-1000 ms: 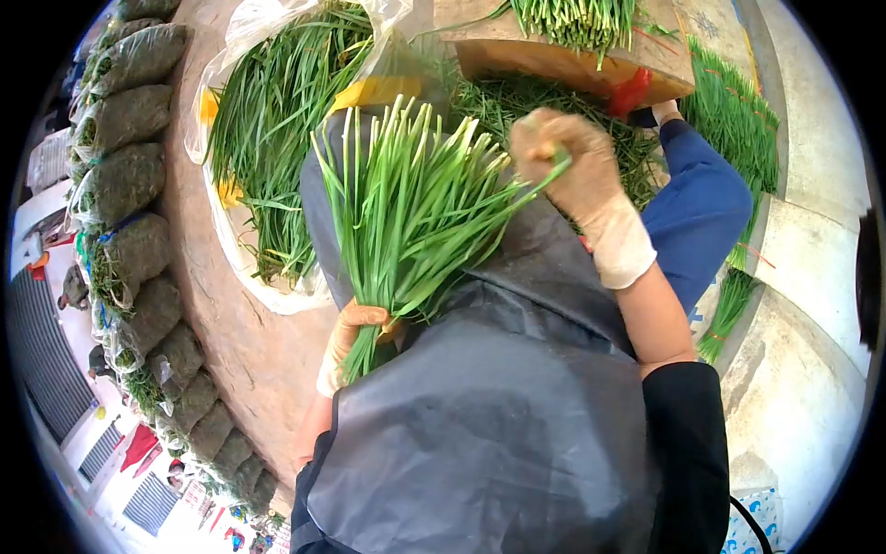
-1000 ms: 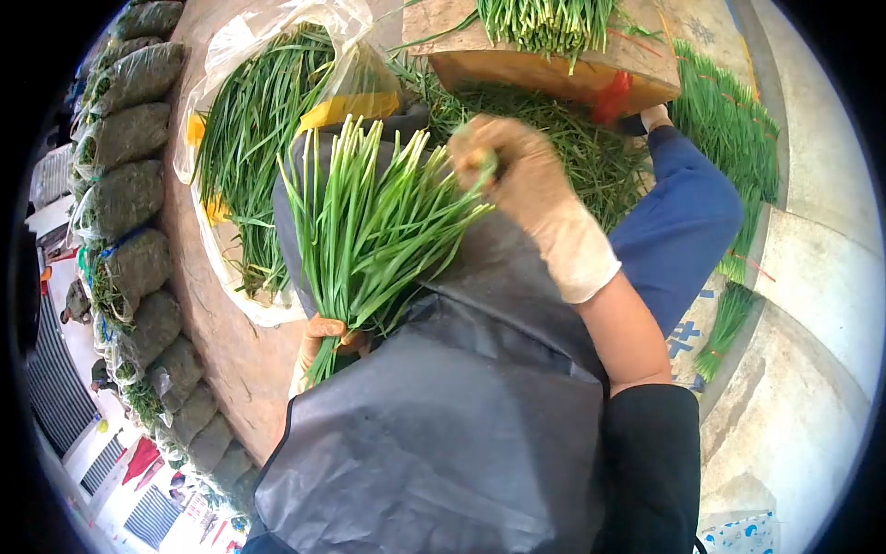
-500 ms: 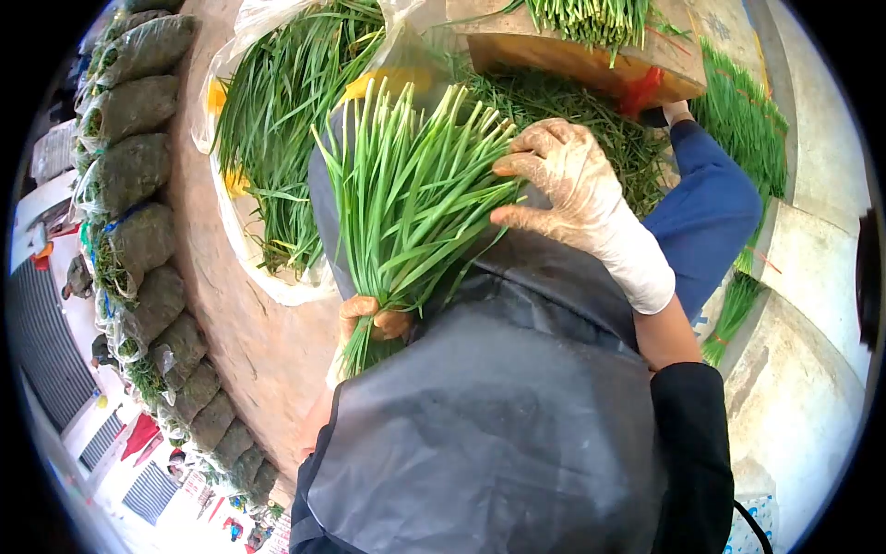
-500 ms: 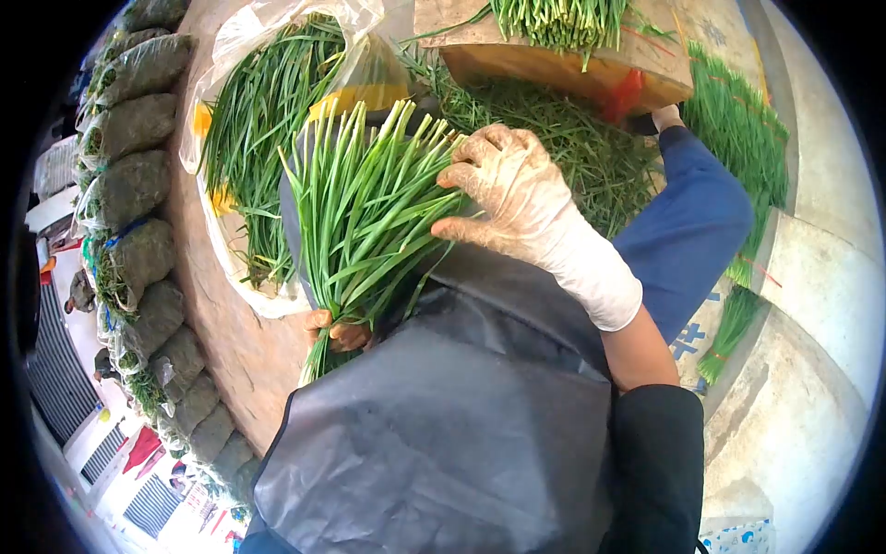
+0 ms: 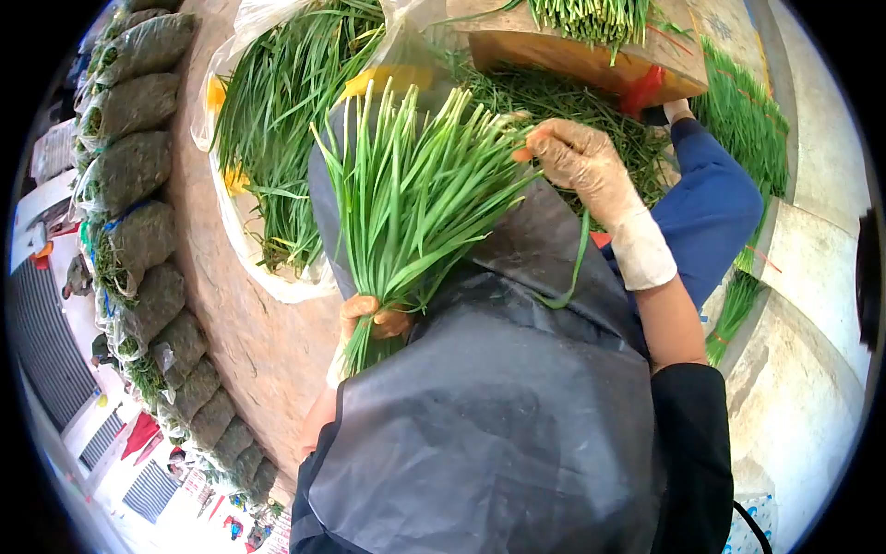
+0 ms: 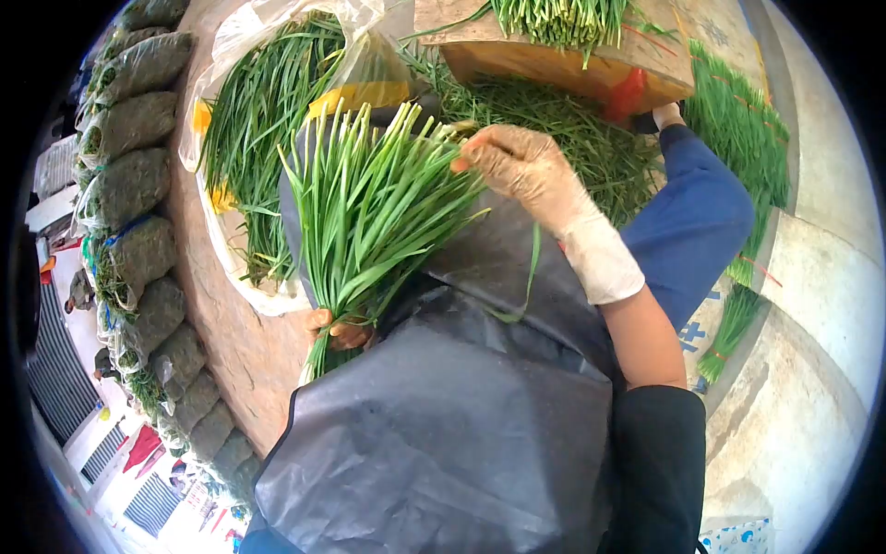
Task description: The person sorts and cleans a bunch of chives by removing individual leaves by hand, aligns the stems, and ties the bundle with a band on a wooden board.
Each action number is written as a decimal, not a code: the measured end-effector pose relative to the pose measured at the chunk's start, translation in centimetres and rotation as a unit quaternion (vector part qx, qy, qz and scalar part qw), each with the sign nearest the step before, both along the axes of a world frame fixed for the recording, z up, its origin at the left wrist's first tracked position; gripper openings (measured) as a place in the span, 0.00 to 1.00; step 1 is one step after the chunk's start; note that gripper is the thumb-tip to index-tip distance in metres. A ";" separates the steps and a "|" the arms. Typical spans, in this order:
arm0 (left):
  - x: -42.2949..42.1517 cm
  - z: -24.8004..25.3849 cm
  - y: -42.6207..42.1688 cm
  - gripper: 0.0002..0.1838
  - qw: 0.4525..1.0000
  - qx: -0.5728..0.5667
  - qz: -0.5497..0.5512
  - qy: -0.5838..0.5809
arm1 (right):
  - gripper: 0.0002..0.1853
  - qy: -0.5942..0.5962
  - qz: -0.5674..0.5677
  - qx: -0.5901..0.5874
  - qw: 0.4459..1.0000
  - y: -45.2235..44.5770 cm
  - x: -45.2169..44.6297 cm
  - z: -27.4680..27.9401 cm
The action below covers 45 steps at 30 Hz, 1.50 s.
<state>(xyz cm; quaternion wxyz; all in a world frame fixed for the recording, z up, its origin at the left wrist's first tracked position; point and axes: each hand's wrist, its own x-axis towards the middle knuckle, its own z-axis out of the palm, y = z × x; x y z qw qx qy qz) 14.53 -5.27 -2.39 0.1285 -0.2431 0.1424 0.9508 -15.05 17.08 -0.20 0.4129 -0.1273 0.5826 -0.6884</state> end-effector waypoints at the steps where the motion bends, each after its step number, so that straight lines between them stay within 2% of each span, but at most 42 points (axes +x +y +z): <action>1: -0.1 -0.1 0.0 0.34 1.000 0.007 0.001 -0.002 | 0.12 0.047 0.015 0.050 0.998 0.4 -0.7 -0.2; 2: 0.1 -0.1 -0.1 0.34 1.000 0.012 -0.001 0.006 | 0.13 0.029 -0.005 0.039 0.999 1.3 -1.6 -0.7; 3: 0.1 -0.2 -0.2 0.34 1.000 0.019 -0.002 0.011 | 0.15 0.072 -0.046 0.065 0.994 1.8 -2.6 -1.3; 5: 0.2 -0.2 -0.2 0.34 0.999 0.031 -0.005 0.026 | 0.16 0.083 -0.030 0.149 0.985 4.4 -5.9 -6.5; 6: 0.2 -0.2 -0.2 0.34 0.999 0.035 -0.006 0.034 | 0.18 0.416 -0.019 0.322 0.850 4.2 -5.5 -6.2; 7: 0.1 -0.4 -0.3 0.34 0.998 0.040 -0.008 0.042 | 0.20 0.685 -0.011 0.443 0.579 4.4 -4.8 -5.8; 8: 0.1 -0.5 -0.2 0.34 0.998 0.044 -0.008 0.049 | 0.24 0.619 0.006 0.339 0.708 3.6 -3.8 -3.2; 9: 0.1 -0.5 -0.1 0.34 0.997 0.049 -0.007 0.052 | 0.24 0.554 0.000 0.198 0.809 2.4 -2.2 -1.1; 10: 0.0 -0.6 -0.1 0.33 0.997 0.052 -0.010 0.054 | 0.25 0.440 0.029 0.120 0.889 1.2 -0.6 1.2; 11: -0.1 -0.7 -0.1 0.33 0.997 0.055 -0.012 0.058 | 0.24 0.542 0.052 0.131 0.829 -0.1 0.4 2.3; 13: -0.5 -0.7 -0.2 0.33 0.996 0.059 -0.018 0.068 | 0.23 0.622 0.073 0.195 0.755 -2.0 1.5 1.7; 14: -0.6 -0.8 -0.1 0.33 0.995 0.063 -0.021 0.071 | 0.23 0.623 0.074 0.194 0.754 -1.9 1.4 2.3; 16: -0.5 -0.9 -0.1 0.33 0.994 0.068 -0.022 0.081 | 0.25 0.403 0.278 0.202 0.848 -2.1 0.8 3.7; 17: -0.4 -0.9 0.0 0.33 0.994 0.070 -0.020 0.085 | 0.25 0.400 0.284 0.196 0.849 -2.2 1.0 3.4; 19: -0.3 -1.1 -0.1 0.33 0.993 0.073 -0.020 0.091 | 0.27 0.621 0.150 0.172 0.749 -2.5 1.2 2.6; 20: -0.2 -1.0 -0.1 0.33 0.993 0.075 -0.020 0.093 | 0.28 0.663 0.127 0.189 0.714 -3.1 1.5 2.7; 23: 0.0 -1.1 0.0 0.32 0.991 0.082 -0.017 0.102 | 0.27 0.669 0.133 0.129 0.720 -4.5 2.9 2.0; 24: 0.0 -1.1 0.0 0.32 0.991 0.083 -0.015 0.103 | 0.26 0.646 0.158 0.127 0.736 -4.5 3.7 2.1; 25: 0.0 -1.1 0.1 0.32 0.991 0.086 -0.014 0.105 | 0.24 0.610 0.160 0.073 0.773 -4.6 4.0 0.9; 27: 0.1 -1.0 0.0 0.32 0.990 0.087 -0.014 0.108 | 0.18 0.470 0.249 0.071 0.844 -4.7 3.5 2.0; 28: 0.2 -0.9 0.0 0.32 0.990 0.087 -0.014 0.108 | 0.18 0.470 0.250 0.071 0.843 -4.8 3.3 1.9; 30: 0.4 -0.9 -0.1 0.32 0.990 0.088 -0.013 0.108 | 0.12 0.469 0.187 -0.040 0.862 -4.9 3.0 1.6; 31: 0.4 -0.9 -0.1 0.32 0.990 0.089 -0.015 0.109 | 0.12 0.469 0.187 -0.038 0.862 -4.8 3.0 1.5; 33: 0.4 -0.9 -0.3 0.31 0.990 0.091 -0.018 0.110 | 0.09 0.233 0.162 -0.072 0.956 -4.3 2.8 1.4; 34: 0.3 -0.9 -0.4 0.31 0.989 0.093 -0.019 0.112 | 0.12 0.051 0.128 -0.060 0.989 -3.7 2.7 1.8; 35: 0.4 -0.8 -0.4 0.31 0.989 0.094 -0.020 0.114 | 0.12 0.051 0.127 -0.058 0.989 -3.1 2.2 1.7; 36: 0.4 -0.9 -0.4 0.31 0.989 0.095 -0.021 0.114 | 0.13 0.009 0.005 -0.059 0.998 -2.5 1.6 1.4; 37: 0.4 -0.9 -0.4 0.31 0.988 0.098 -0.020 0.116 | 0.13 -0.032 -0.116 -0.059 0.991 -1.7 0.6 1.0; 39: 0.5 -0.9 -0.3 0.31 0.988 0.098 -0.019 0.119 | 0.11 -0.071 0.006 -0.105 0.992 2.5 -4.9 -2.4; 40: 0.5 -0.9 -0.2 0.31 0.988 0.099 -0.015 0.118 | 0.11 -0.072 0.006 -0.104 0.992 3.0 -5.5 -3.7; 41: 0.7 -1.2 -0.4 0.31 0.989 0.094 -0.030 0.107 | 0.11 0.109 -0.013 0.067 0.992 3.4 -5.6 -5.1; 42: 0.6 -1.4 -0.5 0.32 0.985 0.105 -0.044 0.126 | 0.12 0.285 -0.031 0.234 0.929 3.4 -5.6 -5.7; 43: 0.6 -1.4 -0.4 0.32 0.986 0.104 -0.038 0.123 | 0.12 0.409 0.034 0.401 0.819 3.8 -5.6 -6.1; 45: 0.6 -1.3 -0.2 0.32 0.987 0.101 -0.034 0.118 | 0.12 0.690 -0.002 0.316 0.651 3.2 -4.6 -5.1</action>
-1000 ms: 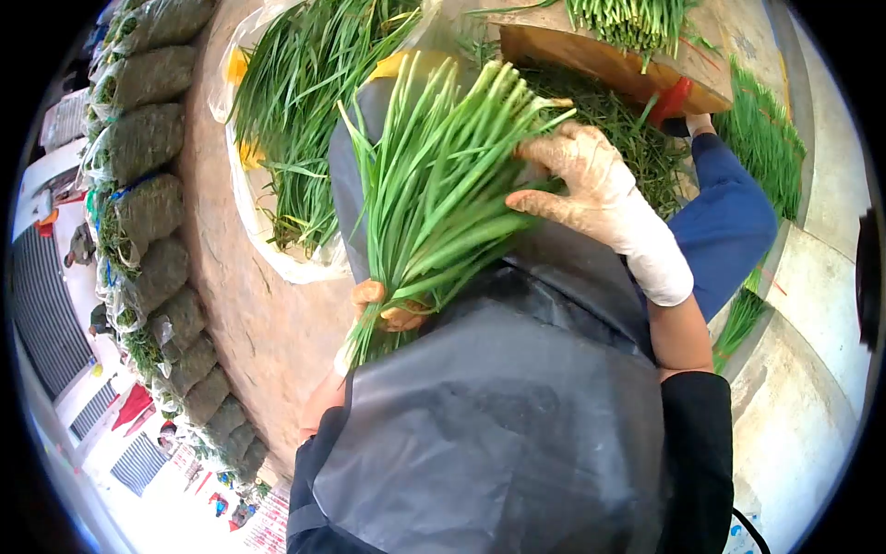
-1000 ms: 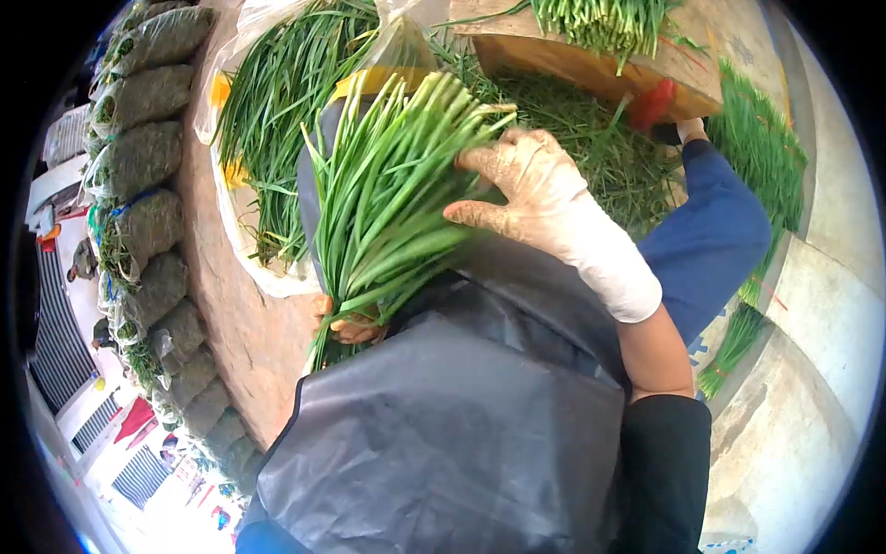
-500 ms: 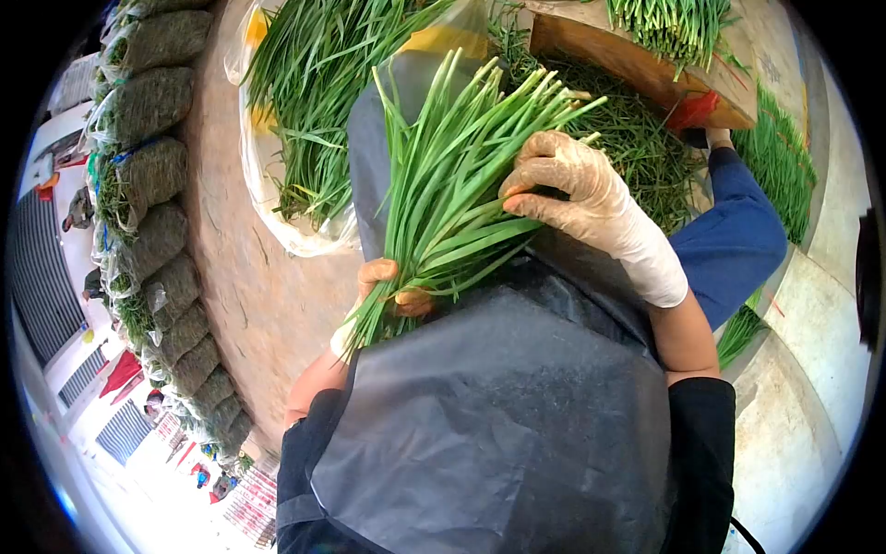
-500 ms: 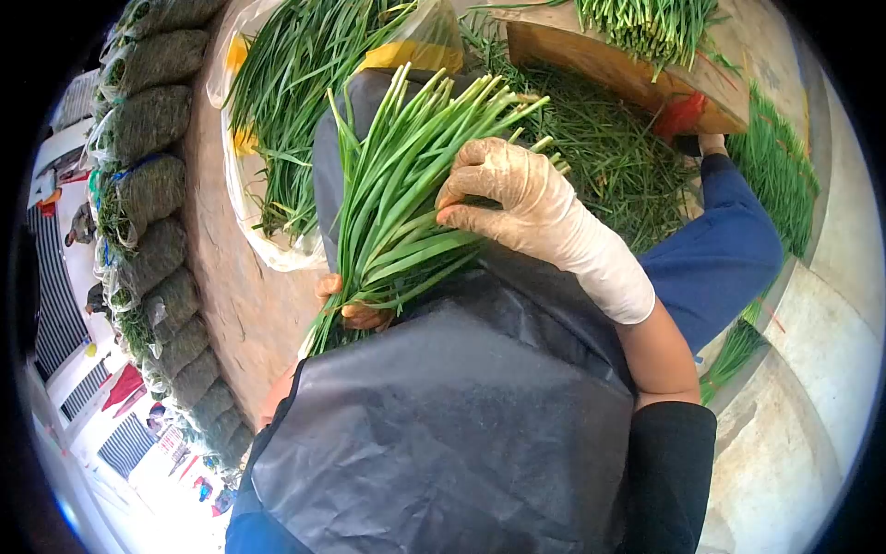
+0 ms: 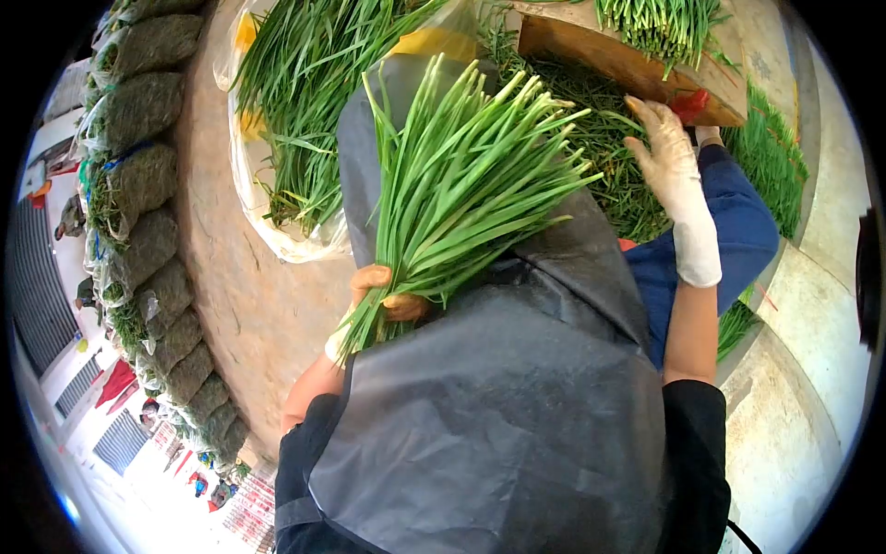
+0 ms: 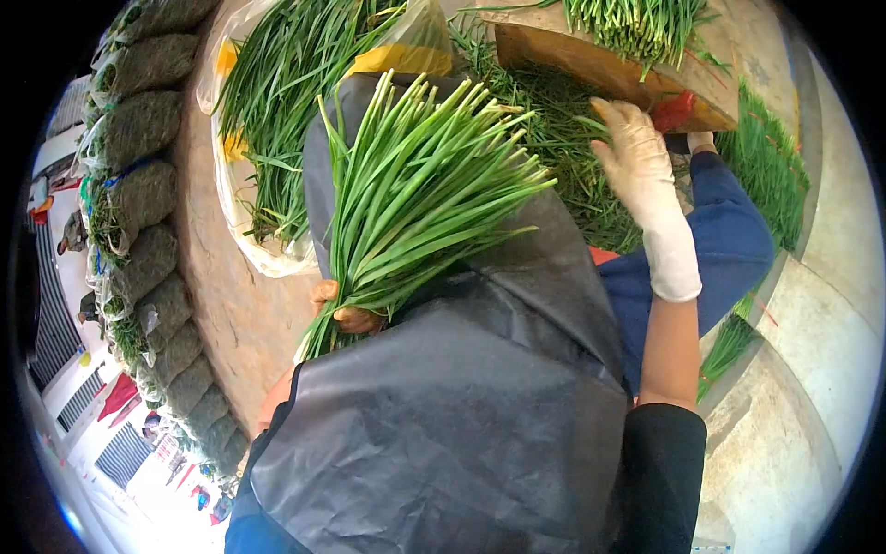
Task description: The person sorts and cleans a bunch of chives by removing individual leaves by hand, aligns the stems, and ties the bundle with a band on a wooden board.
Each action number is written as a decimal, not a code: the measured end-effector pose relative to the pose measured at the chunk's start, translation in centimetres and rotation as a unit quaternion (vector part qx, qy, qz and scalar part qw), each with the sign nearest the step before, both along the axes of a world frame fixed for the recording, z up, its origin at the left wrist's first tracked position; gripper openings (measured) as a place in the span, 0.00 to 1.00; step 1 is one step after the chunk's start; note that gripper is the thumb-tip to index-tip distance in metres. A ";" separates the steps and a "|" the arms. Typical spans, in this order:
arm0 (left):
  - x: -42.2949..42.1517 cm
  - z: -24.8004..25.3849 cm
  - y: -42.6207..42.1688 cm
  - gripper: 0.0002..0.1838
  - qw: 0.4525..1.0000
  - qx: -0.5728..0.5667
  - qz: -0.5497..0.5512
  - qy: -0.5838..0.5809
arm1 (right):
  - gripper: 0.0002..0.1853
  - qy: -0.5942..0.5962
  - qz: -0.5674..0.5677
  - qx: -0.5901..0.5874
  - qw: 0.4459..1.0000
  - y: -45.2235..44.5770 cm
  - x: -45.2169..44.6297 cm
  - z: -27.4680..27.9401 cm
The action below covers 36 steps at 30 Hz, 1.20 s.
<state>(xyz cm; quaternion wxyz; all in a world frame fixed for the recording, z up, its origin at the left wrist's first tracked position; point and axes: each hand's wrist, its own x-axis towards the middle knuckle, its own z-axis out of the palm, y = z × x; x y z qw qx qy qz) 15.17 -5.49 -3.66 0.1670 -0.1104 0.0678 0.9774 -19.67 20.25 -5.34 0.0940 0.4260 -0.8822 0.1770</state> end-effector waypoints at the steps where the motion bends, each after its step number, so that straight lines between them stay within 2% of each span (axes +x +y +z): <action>1: 0.0 0.0 0.1 0.32 1.000 -0.002 0.002 -0.003 | 0.13 -0.045 0.038 -0.051 0.997 -1.1 1.1 3.0; 2: -0.1 0.1 0.2 0.32 1.000 -0.001 0.006 -0.009 | 0.14 -0.091 0.075 -0.102 0.988 -2.6 2.4 6.2; 4: -0.1 0.3 0.3 0.32 1.000 -0.005 0.007 -0.016 | 0.14 -0.095 0.177 -0.147 0.969 -4.2 4.2 7.4; 6: -0.3 0.3 0.2 0.31 1.000 -0.009 0.003 -0.019 | 0.13 -0.048 0.263 -0.072 0.961 -6.6 6.0 7.4; 8: -0.3 0.4 0.3 0.31 1.000 -0.011 0.002 -0.018 | 0.11 -0.025 0.273 -0.095 0.957 -9.0 6.9 6.1; 10: -0.3 0.3 0.2 0.31 1.000 -0.015 0.004 -0.017 | 0.09 -0.065 0.311 -0.112 0.941 -9.2 6.8 5.4; 13: -0.1 0.4 0.1 0.31 1.000 -0.021 0.006 -0.019 | 0.09 -0.299 0.237 -0.157 0.911 -8.5 6.8 5.3; 14: 0.0 0.4 0.2 0.31 1.000 -0.021 0.008 -0.021 | 0.10 -0.318 0.254 -0.136 0.903 -8.2 6.3 5.5; 16: 0.0 0.3 0.1 0.31 0.999 -0.022 0.006 -0.024 | 0.11 -0.124 0.320 -0.051 0.938 -8.6 6.2 6.0; 18: -0.1 0.3 0.1 0.31 0.999 -0.022 0.003 -0.030 | 0.11 -0.070 0.330 -0.063 0.939 -9.1 7.2 5.7; 22: 0.0 0.4 0.0 0.31 0.999 -0.028 0.005 -0.034 | 0.07 -0.081 0.343 -0.108 0.930 -9.7 7.6 4.4; 24: 0.2 0.5 0.1 0.31 0.999 -0.032 0.008 -0.038 | 0.05 -0.332 0.258 -0.219 0.881 -8.9 7.3 4.7; 25: 0.3 0.6 0.1 0.31 0.999 -0.034 0.009 -0.041 | 0.07 -0.457 0.188 -0.245 0.834 -8.1 6.6 5.3; 26: 0.4 0.7 0.1 0.31 0.998 -0.037 0.011 -0.045 | 0.08 -0.618 0.077 -0.270 0.735 -7.1 5.6 7.3; 27: 0.5 0.8 0.1 0.31 0.998 -0.038 0.012 -0.049 | 0.07 -0.643 0.048 -0.300 0.703 -5.9 3.9 6.6; 28: 0.7 0.7 0.1 0.31 0.998 -0.041 0.014 -0.054 | 0.06 -0.635 0.026 -0.310 0.707 -4.7 2.2 5.5; 29: 0.7 0.7 0.2 0.31 0.997 -0.041 0.015 -0.059 | 0.06 -0.549 0.014 -0.326 0.769 -3.8 1.0 4.2; 30: 0.9 0.8 0.1 0.30 0.997 -0.045 0.016 -0.063 | 0.08 -0.543 0.043 -0.305 0.781 -1.8 -1.6 1.1; 31: 0.9 0.9 0.1 0.30 0.997 -0.047 0.016 -0.066 | 0.10 -0.429 -0.001 -0.150 0.891 -0.8 -1.7 0.7; 32: 0.9 0.9 0.2 0.30 0.996 -0.051 0.018 -0.070 | 0.12 -0.295 -0.045 0.013 0.954 -0.1 -1.6 0.8; 33: 0.9 0.9 0.2 0.30 0.996 -0.052 0.017 -0.071 | 0.17 -0.019 -0.003 0.108 0.994 -0.8 -0.4 2.1; 34: 0.9 0.9 0.1 0.30 0.996 -0.054 0.019 -0.074 | 0.20 -0.117 0.075 -0.004 0.990 -1.2 1.0 4.0; 35: 0.8 0.9 0.2 0.30 0.995 -0.056 0.020 -0.076 | 0.21 -0.187 0.145 -0.059 0.970 -2.4 2.2 6.0; 36: 0.8 0.9 0.2 0.30 0.995 -0.058 0.019 -0.080 | 0.20 -0.145 0.204 -0.066 0.966 -3.3 3.2 6.1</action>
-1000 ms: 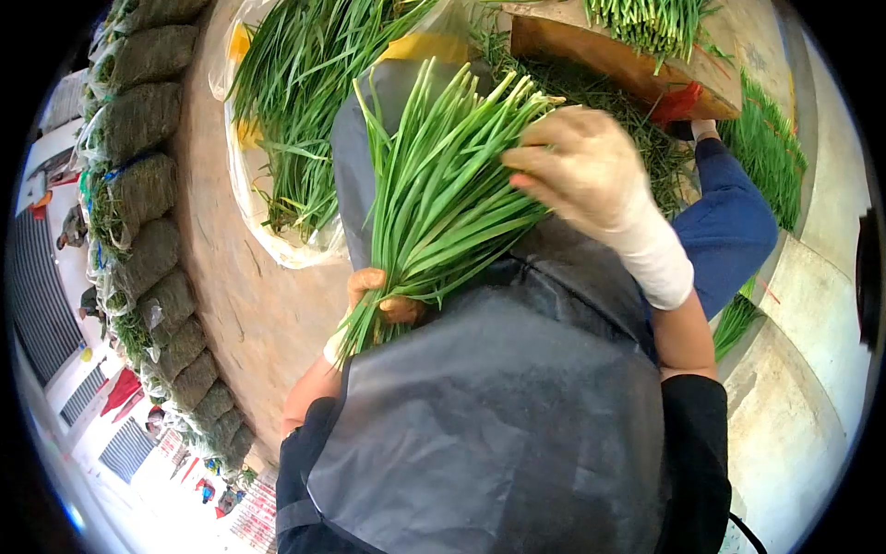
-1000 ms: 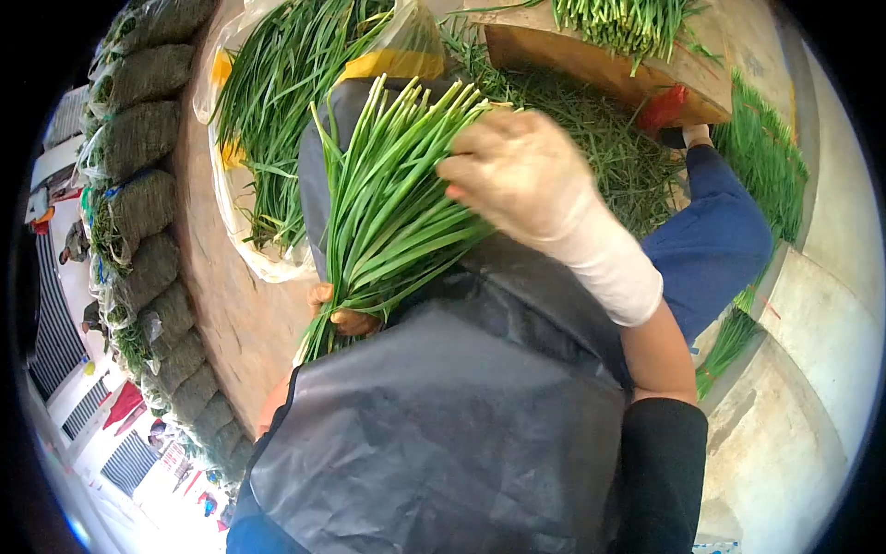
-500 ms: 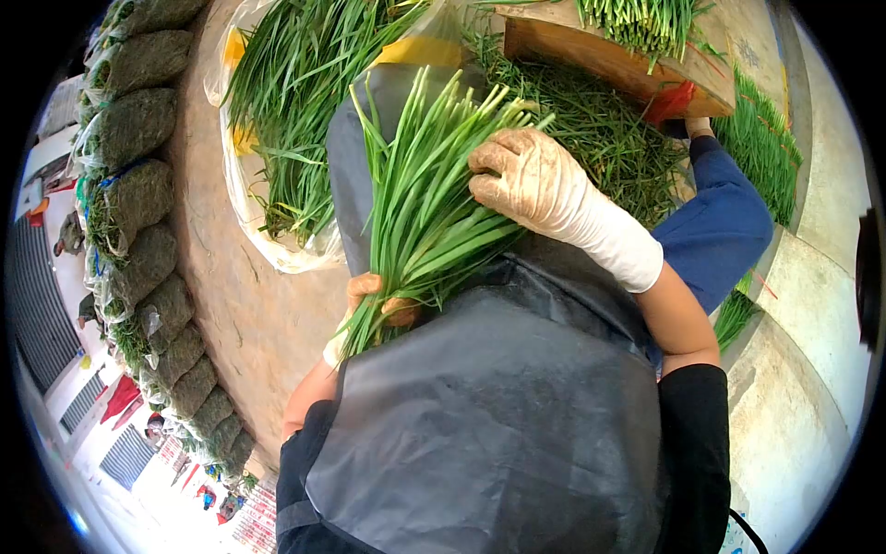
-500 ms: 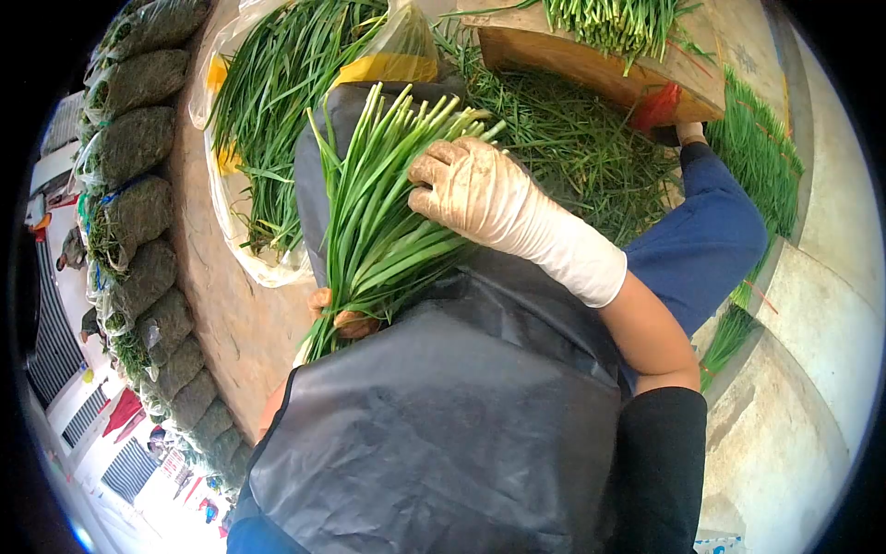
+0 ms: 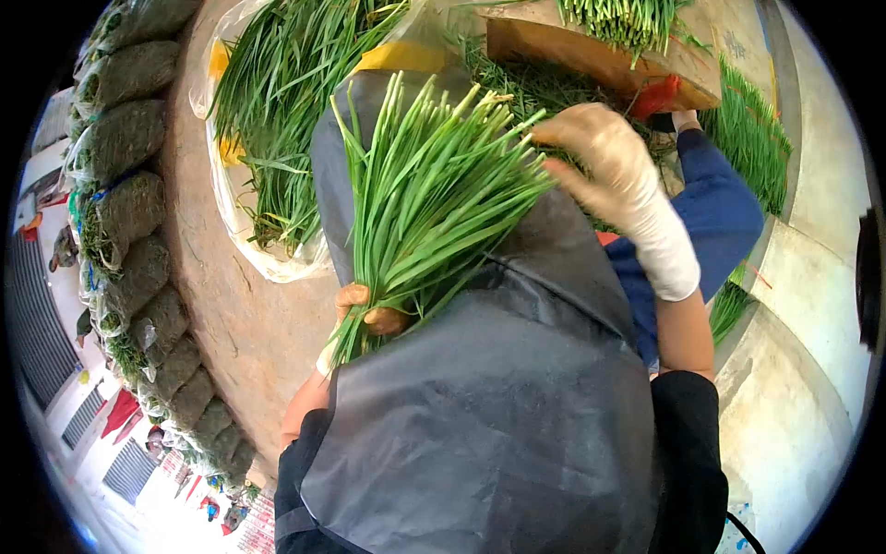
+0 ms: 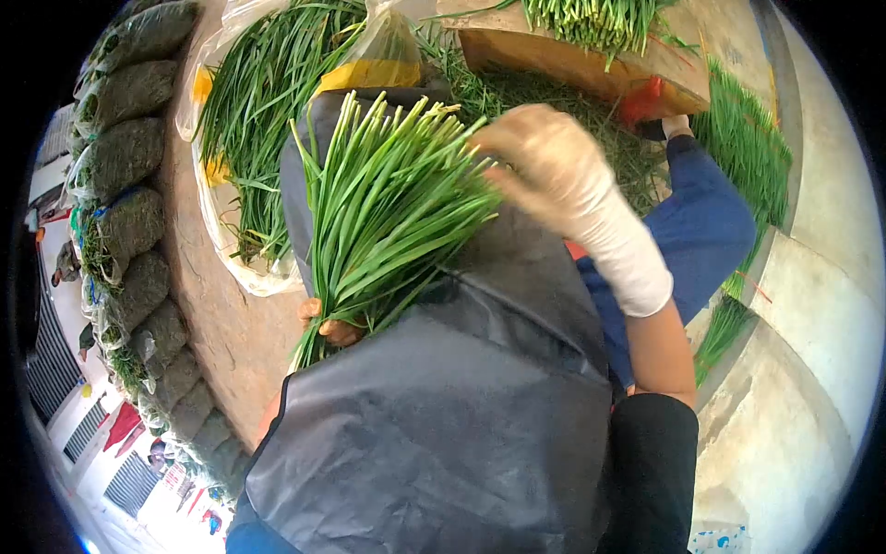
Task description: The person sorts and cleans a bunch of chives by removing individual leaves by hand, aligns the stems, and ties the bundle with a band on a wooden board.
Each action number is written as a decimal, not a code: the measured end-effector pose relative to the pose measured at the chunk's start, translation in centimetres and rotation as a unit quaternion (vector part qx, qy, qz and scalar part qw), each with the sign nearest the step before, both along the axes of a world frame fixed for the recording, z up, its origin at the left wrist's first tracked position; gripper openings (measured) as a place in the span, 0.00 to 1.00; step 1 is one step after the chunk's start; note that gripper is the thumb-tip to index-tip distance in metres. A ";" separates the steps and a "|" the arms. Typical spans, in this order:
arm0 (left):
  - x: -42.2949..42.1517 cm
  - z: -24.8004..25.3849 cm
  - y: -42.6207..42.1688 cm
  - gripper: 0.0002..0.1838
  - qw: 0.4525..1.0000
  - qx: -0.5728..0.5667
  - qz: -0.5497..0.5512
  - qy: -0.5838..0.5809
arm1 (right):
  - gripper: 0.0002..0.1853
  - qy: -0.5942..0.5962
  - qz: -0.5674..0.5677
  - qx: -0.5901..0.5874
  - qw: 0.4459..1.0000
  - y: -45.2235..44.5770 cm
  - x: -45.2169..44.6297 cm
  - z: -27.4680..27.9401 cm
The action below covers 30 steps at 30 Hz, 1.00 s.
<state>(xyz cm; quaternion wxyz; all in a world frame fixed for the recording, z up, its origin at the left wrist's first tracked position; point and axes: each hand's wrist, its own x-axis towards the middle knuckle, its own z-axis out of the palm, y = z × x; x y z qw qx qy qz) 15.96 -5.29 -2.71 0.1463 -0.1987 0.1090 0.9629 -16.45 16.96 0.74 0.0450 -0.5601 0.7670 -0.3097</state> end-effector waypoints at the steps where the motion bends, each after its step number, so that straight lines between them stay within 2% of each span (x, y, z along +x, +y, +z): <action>1: -0.1 0.1 0.0 0.30 1.000 -0.003 -0.002 -0.004 | 0.17 0.049 0.042 0.025 0.998 -1.2 1.5 0.6; 2: -0.2 0.0 -0.1 0.30 1.000 -0.007 -0.001 -0.005 | 0.14 0.078 0.042 0.031 0.996 -2.4 2.9 1.3; 4: -0.4 0.2 -0.3 0.30 1.000 -0.014 -0.005 -0.003 | 0.10 0.099 0.070 -0.061 0.991 -3.9 3.5 -0.6; 5: -0.5 0.4 -0.3 0.30 1.000 -0.019 -0.005 -0.004 | 0.10 0.102 0.069 -0.062 0.990 -3.8 3.2 -1.2; 6: -0.4 0.5 -0.3 0.30 1.000 -0.021 -0.006 -0.006 | 0.08 -0.062 0.076 -0.081 0.992 -3.4 2.6 -1.7; 7: -0.3 0.5 -0.4 0.30 1.000 -0.022 -0.002 -0.008 | 0.07 -0.228 0.083 -0.097 0.965 -2.9 2.2 -1.9; 8: -0.2 0.5 -0.3 0.30 1.000 -0.023 0.000 -0.010 | 0.08 -0.523 0.005 -0.092 0.847 -2.0 2.5 -1.3; 10: -0.1 0.5 -0.3 0.30 1.000 -0.024 0.000 -0.014 | 0.08 -0.520 -0.077 -0.097 0.845 0.1 -0.5 -2.2; 12: -0.2 0.4 -0.2 0.30 1.000 -0.022 -0.004 -0.016 | 0.10 -0.552 -0.155 -0.044 0.818 2.7 -4.0 -4.3; 13: -0.4 0.3 -0.3 0.30 1.000 -0.022 -0.004 -0.016 | 0.11 -0.415 -0.198 0.030 0.887 3.9 -4.9 -6.5; 14: -0.4 0.1 -0.3 0.30 1.000 -0.022 -0.005 -0.016 | 0.13 -0.265 -0.232 0.104 0.930 3.4 -4.9 -6.3; 15: -0.4 0.1 -0.3 0.30 1.000 -0.023 -0.005 -0.015 | 0.20 0.102 -0.227 0.213 0.945 3.6 -4.1 -6.0; 16: -0.5 0.0 -0.3 0.30 1.000 -0.022 -0.005 -0.015 | 0.26 0.088 -0.190 0.132 0.969 3.7 -3.8 -5.4; 18: -0.4 0.1 -0.2 0.30 1.000 -0.021 -0.002 -0.021 | 0.28 0.107 -0.121 0.040 0.986 0.3 -1.8 -1.4; 20: -0.6 0.3 -0.4 0.30 1.000 -0.023 -0.007 -0.020 | 0.22 0.161 -0.087 0.019 0.983 -2.8 0.0 -1.4; 22: -0.8 0.4 -0.5 0.30 1.000 -0.023 -0.008 -0.014 | 0.15 0.159 0.004 0.090 0.983 -3.0 -0.5 -2.0; 24: -0.6 0.5 -0.5 0.30 1.000 -0.023 -0.004 -0.010 | 0.10 0.119 -0.032 0.020 0.992 -1.6 -2.4 -4.5; 25: -0.4 0.5 -0.5 0.30 1.000 -0.023 -0.001 -0.009 | 0.07 0.045 -0.092 -0.028 0.994 -0.6 -3.4 -6.4; 26: -0.2 0.5 -0.4 0.29 1.000 -0.021 0.000 -0.007 | 0.07 0.014 -0.139 -0.007 0.990 1.1 -4.6 -8.1; 27: 0.0 0.4 -0.4 0.29 1.000 -0.019 0.003 -0.007 | 0.09 -0.015 -0.195 0.072 0.978 3.1 -6.2 -10.7; 28: 0.2 0.4 -0.3 0.29 1.000 -0.015 0.005 -0.007 | 0.11 -0.011 -0.195 0.374 0.907 4.5 -8.2 -11.8; 30: 0.3 0.3 -0.2 0.29 1.000 -0.012 0.006 -0.004 | 0.12 0.147 -0.234 0.157 0.948 5.4 -5.3 -10.4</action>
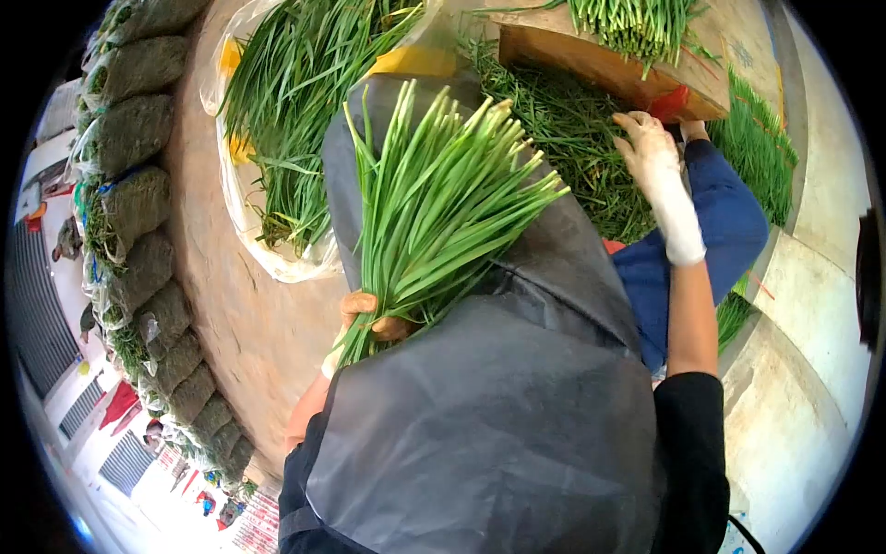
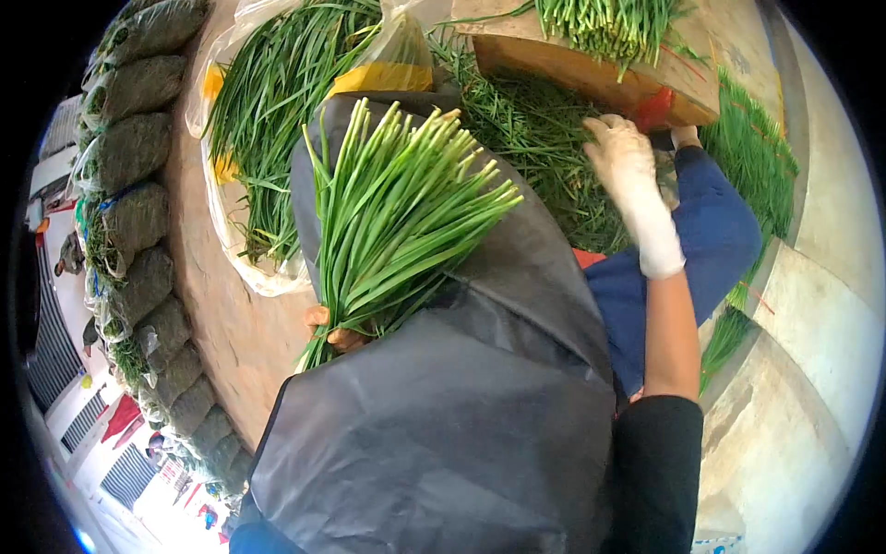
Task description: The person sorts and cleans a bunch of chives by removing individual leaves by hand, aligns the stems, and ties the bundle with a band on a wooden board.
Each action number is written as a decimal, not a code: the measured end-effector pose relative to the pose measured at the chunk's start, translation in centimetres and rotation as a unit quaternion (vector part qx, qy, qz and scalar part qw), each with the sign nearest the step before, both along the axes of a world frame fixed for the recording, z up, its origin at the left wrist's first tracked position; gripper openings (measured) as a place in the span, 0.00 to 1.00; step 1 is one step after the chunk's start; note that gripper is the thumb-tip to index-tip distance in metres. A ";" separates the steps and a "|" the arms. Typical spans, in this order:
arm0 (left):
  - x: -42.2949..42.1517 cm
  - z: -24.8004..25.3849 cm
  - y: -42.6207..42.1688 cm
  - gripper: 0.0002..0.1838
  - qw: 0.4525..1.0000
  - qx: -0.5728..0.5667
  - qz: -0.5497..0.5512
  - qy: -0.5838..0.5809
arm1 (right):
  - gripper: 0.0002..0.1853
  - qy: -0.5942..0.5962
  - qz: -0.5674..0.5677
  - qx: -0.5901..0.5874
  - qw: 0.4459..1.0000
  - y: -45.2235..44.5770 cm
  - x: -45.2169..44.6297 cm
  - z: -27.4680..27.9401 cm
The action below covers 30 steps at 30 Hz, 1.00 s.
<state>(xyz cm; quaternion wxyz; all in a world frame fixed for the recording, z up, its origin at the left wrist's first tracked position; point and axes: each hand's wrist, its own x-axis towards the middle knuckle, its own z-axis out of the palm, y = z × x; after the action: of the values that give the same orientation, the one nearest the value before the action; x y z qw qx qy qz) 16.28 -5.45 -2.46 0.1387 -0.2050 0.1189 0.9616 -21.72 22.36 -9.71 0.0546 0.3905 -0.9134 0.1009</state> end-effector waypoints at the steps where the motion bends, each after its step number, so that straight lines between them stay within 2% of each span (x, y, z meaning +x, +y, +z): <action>1: 0.1 0.0 0.1 0.29 1.000 0.001 0.001 0.002 | 0.13 -0.039 0.032 -0.053 0.997 -1.9 1.4 3.4; 2: 0.1 0.0 0.2 0.29 1.000 0.003 0.003 0.000 | 0.14 -0.085 0.058 -0.103 0.989 -4.4 3.7 6.9; 4: -0.3 -0.2 0.2 0.29 1.000 0.003 -0.001 0.002 | 0.15 -0.106 0.201 -0.157 0.961 -7.2 7.8 8.1; 6: -0.4 -0.3 0.1 0.29 1.000 0.003 -0.007 0.008 | 0.15 -0.092 0.265 -0.085 0.956 -10.1 10.3 10.0; 8: -0.4 -0.4 0.0 0.29 1.000 0.002 -0.006 0.015 | 0.18 -0.128 0.302 -0.119 0.937 -12.0 11.5 9.8; 12: 0.1 -0.3 -0.2 0.29 1.000 0.001 -0.005 0.017 | 0.13 -0.122 0.396 -0.120 0.902 -12.5 12.0 9.5; 13: 0.1 -0.3 -0.2 0.29 1.000 0.002 -0.005 0.019 | 0.09 -0.160 0.393 -0.151 0.893 -12.3 11.7 9.7; 14: 0.1 -0.3 -0.2 0.29 1.000 0.002 -0.005 0.020 | 0.07 -0.171 0.388 -0.209 0.881 -11.9 11.1 9.7; 18: 0.1 -0.5 -0.2 0.29 1.000 0.003 -0.008 0.022 | 0.06 -0.096 0.265 -0.306 0.909 -9.3 7.9 9.4; 19: 0.1 -0.6 -0.3 0.29 1.000 0.004 -0.008 0.021 | 0.06 -0.146 0.204 -0.271 0.929 -7.9 6.5 9.4; 20: 0.1 -0.6 -0.3 0.29 1.000 0.006 -0.008 0.022 | 0.08 -0.215 0.142 -0.277 0.926 -6.7 5.1 8.4; 21: 0.2 -0.5 -0.3 0.29 1.000 0.003 -0.007 0.020 | 0.10 -0.214 0.054 -0.214 0.951 -5.2 3.8 7.2; 22: 0.2 -0.5 -0.3 0.29 1.000 0.003 -0.009 0.016 | 0.17 -0.177 0.035 -0.079 0.980 -3.2 1.3 4.2; 24: 0.1 -0.6 -0.4 0.29 1.000 0.003 -0.013 0.010 | 0.22 -0.182 -0.071 -0.039 0.980 -3.2 2.6 4.5; 25: 0.0 -0.6 -0.5 0.29 1.000 0.002 -0.014 0.010 | 0.33 -0.502 -0.103 -0.166 0.842 -3.0 2.9 5.0; 26: -0.2 -0.5 -0.6 0.29 1.000 0.001 -0.017 -0.001 | 0.40 -0.728 -0.030 -0.270 0.630 -4.9 5.7 8.0; 27: -0.4 -0.3 -0.7 0.29 1.000 -0.003 -0.017 -0.003 | 0.46 -0.731 -0.005 -0.294 0.616 -5.9 7.2 8.6; 28: -0.4 -0.1 -0.6 0.29 1.000 -0.006 -0.021 -0.003 | 0.43 -0.721 0.030 -0.309 0.619 -6.6 7.4 8.4; 30: -0.3 0.2 -0.8 0.29 1.000 -0.012 -0.019 -0.007 | 0.32 -0.745 0.022 -0.305 0.593 -7.5 7.2 12.5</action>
<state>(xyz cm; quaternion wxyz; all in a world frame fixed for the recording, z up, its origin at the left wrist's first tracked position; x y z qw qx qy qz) 15.94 -6.24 -2.25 0.1556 -0.2107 0.1337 0.9558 -14.55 14.88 2.80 -0.5313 0.1599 -0.5428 0.6305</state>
